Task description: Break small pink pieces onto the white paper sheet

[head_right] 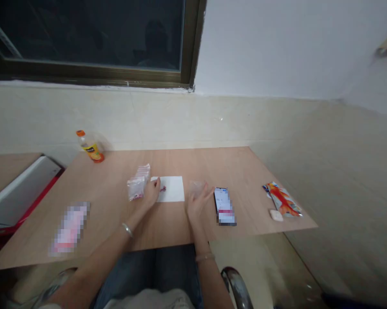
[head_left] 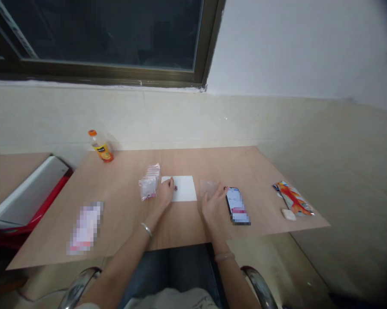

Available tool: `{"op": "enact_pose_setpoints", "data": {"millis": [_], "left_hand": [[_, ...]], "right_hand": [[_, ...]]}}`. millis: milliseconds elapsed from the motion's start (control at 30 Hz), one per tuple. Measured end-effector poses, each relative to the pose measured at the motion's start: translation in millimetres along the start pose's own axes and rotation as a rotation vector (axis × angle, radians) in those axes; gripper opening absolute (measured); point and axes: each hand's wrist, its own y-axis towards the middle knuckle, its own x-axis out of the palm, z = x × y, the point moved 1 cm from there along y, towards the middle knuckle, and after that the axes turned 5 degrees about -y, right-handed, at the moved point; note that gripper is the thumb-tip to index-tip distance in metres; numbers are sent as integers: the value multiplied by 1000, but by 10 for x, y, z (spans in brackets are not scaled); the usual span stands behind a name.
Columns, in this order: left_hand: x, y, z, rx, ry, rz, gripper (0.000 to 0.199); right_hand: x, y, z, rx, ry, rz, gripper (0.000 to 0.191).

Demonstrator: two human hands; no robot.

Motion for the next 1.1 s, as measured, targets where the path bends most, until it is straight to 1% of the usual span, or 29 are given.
{"op": "enact_pose_setpoints", "data": {"millis": [67,133,300,467,600,700,900,1100], "left_hand": [[12,75,-19,53,130,-26,51],[61,104,-48,94,248,-69,46],[222,64,-140,172,483,-185,32],[293,42,-190,234,626,-250,29],[309,53,-204,266,688,-247,29],[314,58,-214,276,719,-229,28],[291,34,-207,308,753,-191,27],[262,17,-171,319,749,-167,28]], "right_hand": [[107,-18,105,-25,-108,-89,63],[190,-37,154,-68,-199,-150,62],[317,-59,189,-177,-322,-173,63],[357,-55,208,-212,-367,-223,61],[346,-54,212,-249,-376,-248,58],[374,-59,232,-263,-382,-243,59],[485,-59,291,-219,-397,-245,61],[448,-67,268,-213,-355,-231,60]]}}
